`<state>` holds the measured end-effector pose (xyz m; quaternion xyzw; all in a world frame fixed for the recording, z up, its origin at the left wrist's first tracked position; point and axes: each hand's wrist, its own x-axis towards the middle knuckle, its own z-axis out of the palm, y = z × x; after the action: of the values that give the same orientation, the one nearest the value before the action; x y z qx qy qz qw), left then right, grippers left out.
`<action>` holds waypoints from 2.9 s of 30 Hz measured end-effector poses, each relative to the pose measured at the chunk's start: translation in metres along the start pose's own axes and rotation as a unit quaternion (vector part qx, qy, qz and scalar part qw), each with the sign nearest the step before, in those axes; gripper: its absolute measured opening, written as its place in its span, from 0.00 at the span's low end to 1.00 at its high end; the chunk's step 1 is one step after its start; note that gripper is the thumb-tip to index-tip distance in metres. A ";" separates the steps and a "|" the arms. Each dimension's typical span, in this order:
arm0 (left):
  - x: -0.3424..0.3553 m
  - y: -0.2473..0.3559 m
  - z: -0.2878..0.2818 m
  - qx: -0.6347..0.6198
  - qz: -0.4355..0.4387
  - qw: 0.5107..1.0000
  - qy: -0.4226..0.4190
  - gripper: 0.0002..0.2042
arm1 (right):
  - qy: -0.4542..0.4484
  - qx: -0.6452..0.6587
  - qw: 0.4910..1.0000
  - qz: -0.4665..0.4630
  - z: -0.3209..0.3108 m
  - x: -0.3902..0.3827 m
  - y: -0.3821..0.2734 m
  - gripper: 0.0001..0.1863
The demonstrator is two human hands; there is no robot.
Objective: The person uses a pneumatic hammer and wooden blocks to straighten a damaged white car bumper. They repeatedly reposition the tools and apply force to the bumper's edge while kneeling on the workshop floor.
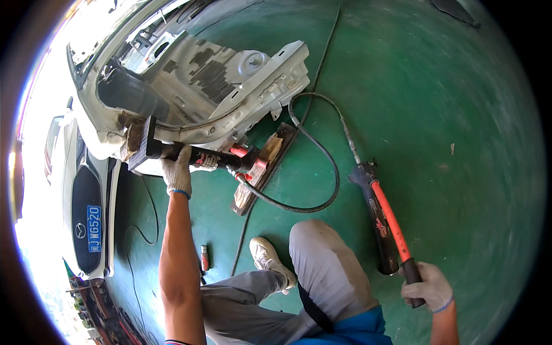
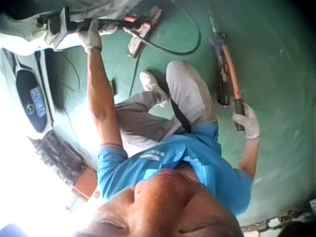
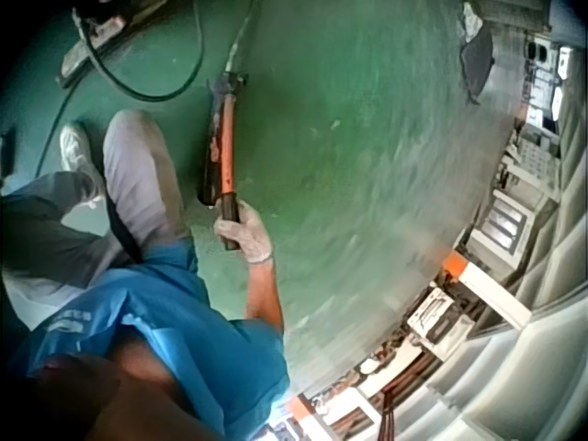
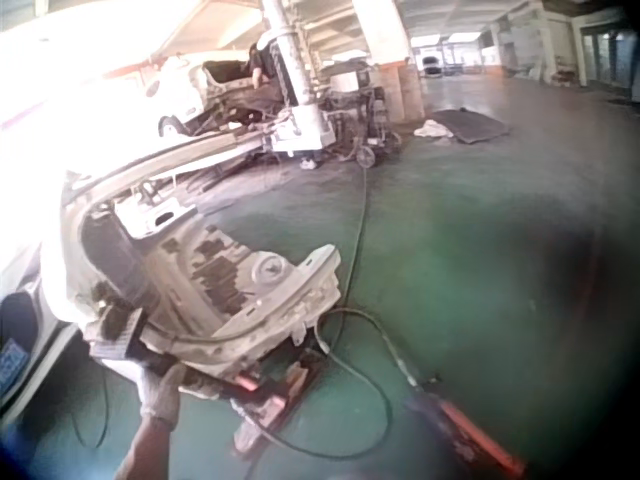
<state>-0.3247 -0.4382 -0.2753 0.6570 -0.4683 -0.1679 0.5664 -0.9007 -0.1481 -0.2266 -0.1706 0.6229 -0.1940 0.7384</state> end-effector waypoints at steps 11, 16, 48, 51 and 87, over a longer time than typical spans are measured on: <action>0.004 -0.004 0.000 -0.022 -0.011 1.000 -0.008 0.19 | -0.013 -0.277 0.961 0.023 -0.019 0.066 0.072 0.25; -0.002 0.000 -0.004 -0.008 -0.023 1.000 -0.004 0.19 | -0.035 0.000 0.999 -0.038 -0.009 0.009 0.008 0.23; -0.004 0.008 0.002 -0.008 -0.023 0.999 -0.024 0.23 | -0.005 -0.032 0.998 -0.054 -0.012 0.026 0.034 0.25; 0.000 0.007 0.006 -0.001 -0.013 0.999 -0.039 0.23 | 0.034 -0.124 0.990 -0.055 -0.031 0.074 0.110 0.24; -0.005 0.018 0.011 0.014 -0.064 0.997 -0.031 0.25 | 0.075 -0.254 0.964 -0.018 -0.031 0.129 0.146 0.23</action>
<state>-0.3430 -0.4392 -0.2643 0.6877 -0.4452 -0.2179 0.5304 -0.9009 -0.0860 -0.4137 -0.3489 0.7019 -0.0543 0.6186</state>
